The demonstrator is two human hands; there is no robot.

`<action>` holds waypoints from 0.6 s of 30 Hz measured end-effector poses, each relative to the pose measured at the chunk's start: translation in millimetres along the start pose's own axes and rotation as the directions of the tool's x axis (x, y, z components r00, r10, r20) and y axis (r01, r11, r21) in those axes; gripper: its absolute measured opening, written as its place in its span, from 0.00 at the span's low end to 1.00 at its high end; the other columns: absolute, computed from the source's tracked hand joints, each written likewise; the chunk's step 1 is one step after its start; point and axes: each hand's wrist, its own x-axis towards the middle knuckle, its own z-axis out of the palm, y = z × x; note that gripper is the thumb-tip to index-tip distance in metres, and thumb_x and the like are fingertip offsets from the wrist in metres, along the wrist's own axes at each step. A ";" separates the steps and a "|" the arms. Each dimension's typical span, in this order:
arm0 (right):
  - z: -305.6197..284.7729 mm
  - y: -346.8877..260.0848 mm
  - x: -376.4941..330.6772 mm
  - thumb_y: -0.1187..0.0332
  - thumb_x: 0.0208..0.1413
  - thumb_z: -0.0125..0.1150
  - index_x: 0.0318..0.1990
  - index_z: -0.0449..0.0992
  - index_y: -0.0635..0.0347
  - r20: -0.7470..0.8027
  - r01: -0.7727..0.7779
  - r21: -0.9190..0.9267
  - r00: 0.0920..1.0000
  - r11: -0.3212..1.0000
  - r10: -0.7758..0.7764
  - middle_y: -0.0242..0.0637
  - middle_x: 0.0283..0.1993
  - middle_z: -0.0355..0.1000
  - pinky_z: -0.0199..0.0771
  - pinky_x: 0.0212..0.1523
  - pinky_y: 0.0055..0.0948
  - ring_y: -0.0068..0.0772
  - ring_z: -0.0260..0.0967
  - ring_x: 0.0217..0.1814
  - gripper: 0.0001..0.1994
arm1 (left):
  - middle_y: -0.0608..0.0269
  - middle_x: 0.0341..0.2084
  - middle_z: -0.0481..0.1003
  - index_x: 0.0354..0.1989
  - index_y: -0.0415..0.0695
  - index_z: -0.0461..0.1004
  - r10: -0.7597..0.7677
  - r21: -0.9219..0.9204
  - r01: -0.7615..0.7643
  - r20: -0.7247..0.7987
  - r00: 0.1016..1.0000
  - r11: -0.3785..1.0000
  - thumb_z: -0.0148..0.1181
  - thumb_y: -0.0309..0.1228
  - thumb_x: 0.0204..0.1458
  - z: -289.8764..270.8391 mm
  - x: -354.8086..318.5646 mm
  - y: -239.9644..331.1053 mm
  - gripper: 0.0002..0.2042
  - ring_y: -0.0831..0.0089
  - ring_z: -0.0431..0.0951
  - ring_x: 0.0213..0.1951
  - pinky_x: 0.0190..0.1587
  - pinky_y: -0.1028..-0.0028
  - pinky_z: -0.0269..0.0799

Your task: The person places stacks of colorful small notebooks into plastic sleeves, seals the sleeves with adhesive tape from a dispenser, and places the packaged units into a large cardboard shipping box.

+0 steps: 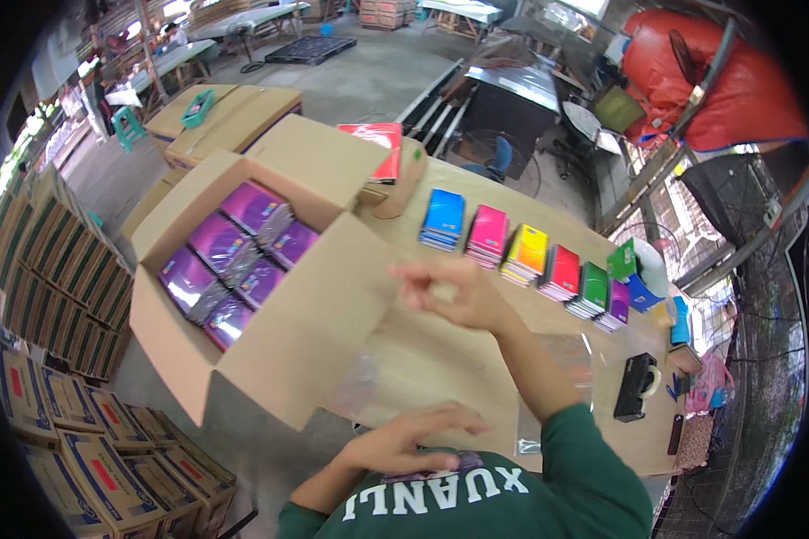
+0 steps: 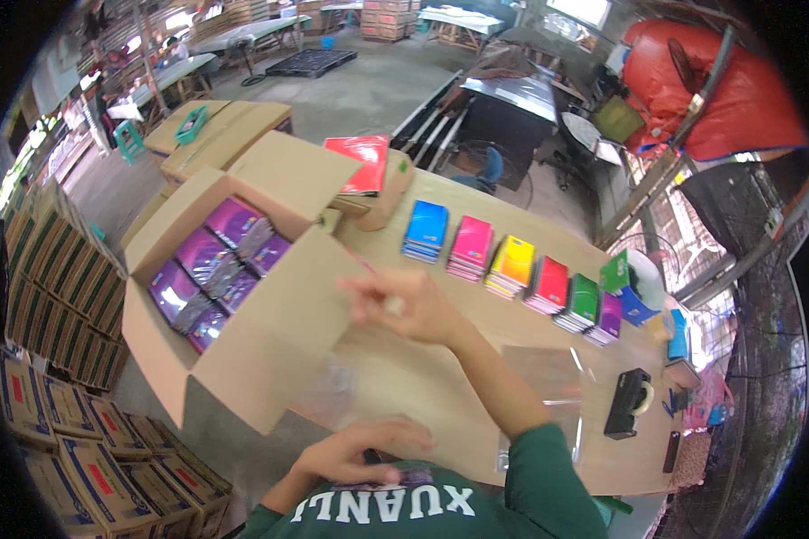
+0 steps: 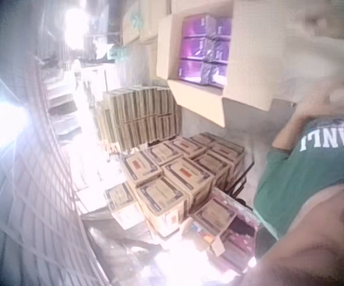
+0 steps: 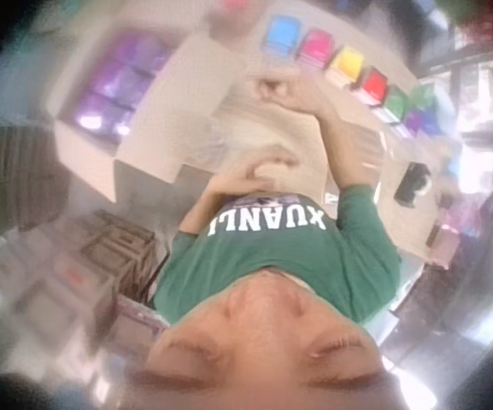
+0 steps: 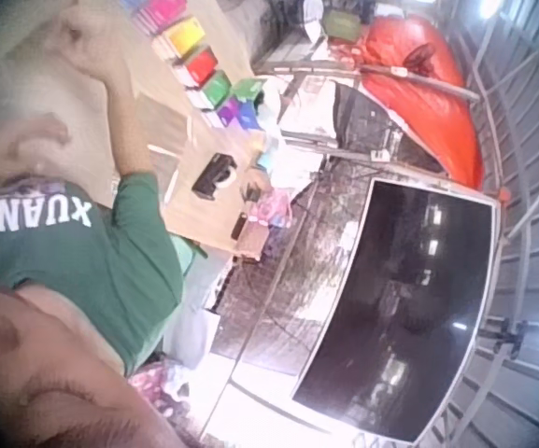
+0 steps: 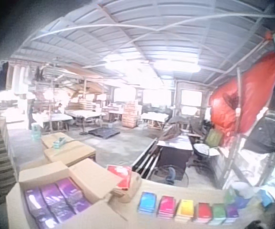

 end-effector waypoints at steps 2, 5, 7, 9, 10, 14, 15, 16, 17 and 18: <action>-32.1 16.9 -71.9 0.61 0.57 0.62 0.55 0.75 0.55 0.149 -0.230 -0.156 0.956 0.961 0.253 0.39 0.33 0.78 0.74 0.39 0.35 0.37 0.76 0.35 0.20 | 0.55 0.51 0.74 0.55 0.41 0.73 -0.083 0.183 0.107 -0.133 0.988 0.977 0.64 0.33 0.54 6.0 44.8 -41.9 0.20 0.64 0.72 0.54 0.58 0.65 0.65; -53.0 73.4 -177.9 0.55 0.56 0.63 0.53 0.75 0.58 0.096 -0.394 -0.365 0.885 0.844 0.455 0.44 0.28 0.75 0.72 0.35 0.36 0.42 0.73 0.31 0.22 | 0.59 0.39 0.79 0.50 0.42 0.76 0.008 0.228 0.087 -0.388 0.922 0.970 0.66 0.28 0.49 -27.5 99.8 -159.4 0.18 0.68 0.78 0.46 0.52 0.70 0.71; -74.3 68.2 -213.6 0.58 0.55 0.65 0.55 0.74 0.59 0.145 -0.524 -0.297 0.802 0.798 0.580 0.40 0.29 0.76 0.71 0.33 0.32 0.33 0.72 0.29 0.22 | 0.59 0.38 0.79 0.47 0.43 0.78 -0.339 0.010 0.431 -0.601 0.723 0.902 0.67 0.29 0.48 -59.0 146.9 -188.9 0.16 0.72 0.78 0.44 0.48 0.73 0.72; -89.1 61.8 -226.5 0.61 0.55 0.65 0.55 0.74 0.59 0.176 -0.600 -0.237 0.747 0.764 0.641 0.38 0.30 0.77 0.70 0.33 0.30 0.29 0.71 0.28 0.21 | 0.54 0.38 0.79 0.48 0.44 0.78 -0.306 0.120 0.560 -0.735 0.606 0.820 0.68 0.32 0.47 -108.2 183.4 -224.7 0.18 0.68 0.78 0.42 0.45 0.71 0.73; -93.6 67.5 -225.9 0.62 0.54 0.65 0.53 0.76 0.60 0.111 -0.566 -0.223 0.794 0.794 0.598 0.37 0.30 0.76 0.70 0.32 0.30 0.28 0.71 0.28 0.20 | 0.52 0.38 0.79 0.49 0.45 0.78 -0.153 0.240 0.568 -0.816 0.557 0.787 0.68 0.34 0.46 -136.2 197.1 -247.9 0.20 0.65 0.78 0.42 0.45 0.69 0.73; -90.7 124.0 -157.0 0.62 0.53 0.65 0.42 0.81 0.62 -0.227 -0.440 -0.087 0.882 0.894 0.413 0.37 0.25 0.75 0.69 0.28 0.30 0.26 0.69 0.25 0.14 | 0.48 0.40 0.79 0.50 0.46 0.77 0.318 0.436 0.774 -0.894 0.315 0.459 0.70 0.39 0.45 -255.0 213.0 -296.5 0.23 0.58 0.78 0.43 0.46 0.63 0.73; -100.9 137.3 -117.2 0.57 0.51 0.64 0.35 0.81 0.63 -0.245 -0.531 -0.060 0.829 0.845 0.503 0.47 0.26 0.75 0.72 0.34 0.39 0.39 0.76 0.31 0.16 | 0.49 0.41 0.79 0.48 0.46 0.78 0.269 0.384 0.799 -0.920 0.286 0.463 0.70 0.39 0.44 -265.2 221.5 -301.2 0.22 0.57 0.78 0.43 0.46 0.63 0.73; -111.2 173.3 -85.8 0.57 0.50 0.64 0.30 0.79 0.64 -0.268 -0.576 -0.138 0.805 0.806 0.529 0.49 0.26 0.74 0.72 0.34 0.40 0.43 0.75 0.30 0.16 | 0.50 0.41 0.79 0.46 0.46 0.79 0.219 0.341 0.811 -0.939 0.267 0.475 0.71 0.40 0.43 -269.6 240.4 -301.9 0.21 0.57 0.77 0.44 0.46 0.62 0.73; -111.9 225.5 -58.1 0.59 0.52 0.63 0.27 0.79 0.64 -0.422 -0.476 -0.198 0.831 0.857 0.364 0.40 0.21 0.74 0.69 0.28 0.36 0.34 0.72 0.24 0.14 | 0.51 0.41 0.78 0.44 0.46 0.80 0.167 0.298 0.821 -0.954 0.247 0.487 0.71 0.40 0.43 -271.6 260.1 -301.9 0.20 0.57 0.77 0.45 0.47 0.62 0.73; -110.8 250.8 -17.8 0.58 0.52 0.64 0.28 0.78 0.67 -0.448 -0.531 -0.266 0.807 0.805 0.384 0.46 0.26 0.75 0.71 0.32 0.42 0.42 0.75 0.29 0.16 | 0.52 0.41 0.78 0.42 0.47 0.81 0.048 0.235 0.827 -0.968 0.245 0.511 0.72 0.40 0.42 -280.4 258.6 -300.7 0.19 0.56 0.77 0.46 0.47 0.61 0.73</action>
